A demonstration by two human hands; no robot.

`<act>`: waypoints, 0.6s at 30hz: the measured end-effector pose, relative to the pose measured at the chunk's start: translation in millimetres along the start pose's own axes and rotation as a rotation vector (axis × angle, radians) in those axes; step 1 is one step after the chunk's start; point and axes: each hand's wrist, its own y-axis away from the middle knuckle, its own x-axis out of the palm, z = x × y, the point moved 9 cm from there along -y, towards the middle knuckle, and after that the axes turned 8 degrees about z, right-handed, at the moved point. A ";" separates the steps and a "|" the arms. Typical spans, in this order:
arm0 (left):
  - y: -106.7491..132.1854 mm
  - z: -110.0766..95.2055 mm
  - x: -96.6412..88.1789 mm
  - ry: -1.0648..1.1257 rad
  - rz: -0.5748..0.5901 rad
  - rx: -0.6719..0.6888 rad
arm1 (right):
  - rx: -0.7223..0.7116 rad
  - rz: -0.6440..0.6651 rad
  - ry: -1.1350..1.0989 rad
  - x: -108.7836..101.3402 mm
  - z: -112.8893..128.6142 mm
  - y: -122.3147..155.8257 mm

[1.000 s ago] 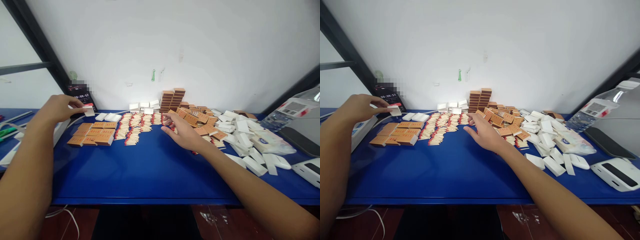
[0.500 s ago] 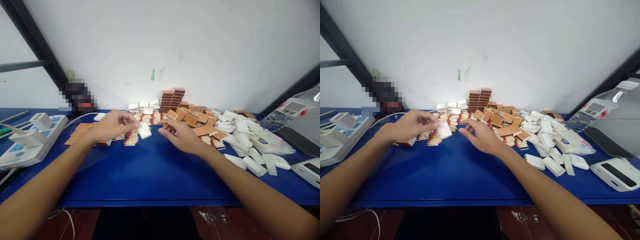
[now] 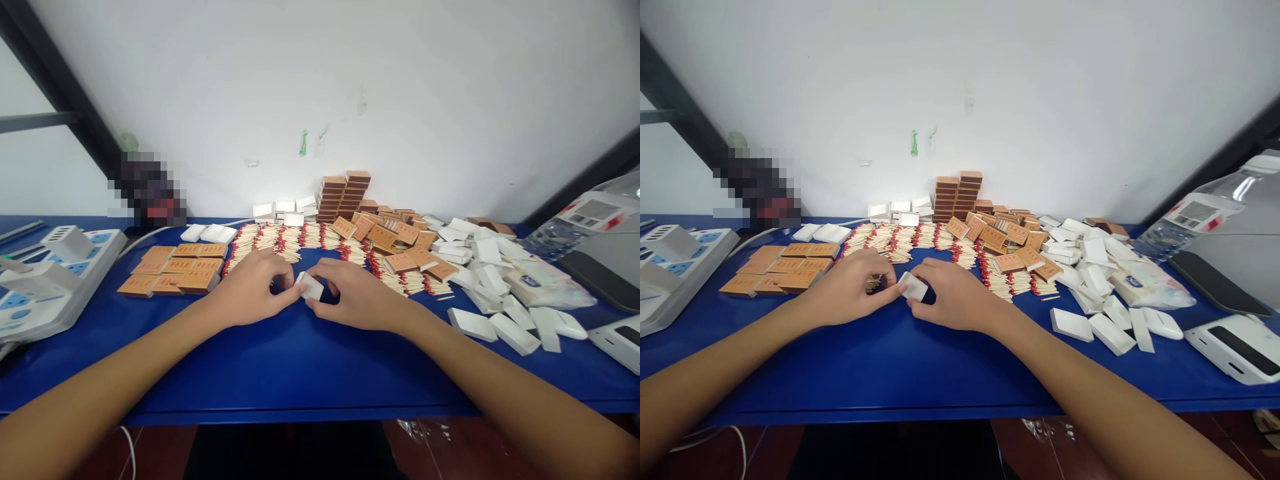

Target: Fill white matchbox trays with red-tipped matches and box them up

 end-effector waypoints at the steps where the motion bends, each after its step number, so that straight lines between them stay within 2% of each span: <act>1: 0.6 -0.6 0.0 -0.030 0.002 0.003 | -0.016 0.011 0.009 1.0 0.5 0.2; 4: 1.8 -0.2 1.6 -0.035 0.018 0.026 | -0.052 0.046 0.002 1.0 -2.2 -0.2; 7: 1.8 -1.3 7.9 -0.021 0.072 0.089 | -0.059 0.013 0.020 -15.8 -17.6 -1.6; 10: 1.9 -2.7 13.3 -0.046 0.110 0.147 | 0.100 -0.072 0.155 -50.2 -55.7 1.7; 12: 2.1 -2.6 13.6 -0.048 0.108 0.162 | 0.210 -0.047 0.216 -66.6 -80.6 6.8; 15: 2.8 -1.0 8.9 -0.019 0.059 0.158 | 0.273 0.068 0.141 -69.9 -101.0 12.5; 18: 2.9 0.9 -3.5 0.036 -0.042 0.142 | 0.284 0.128 0.093 -61.3 -104.5 12.7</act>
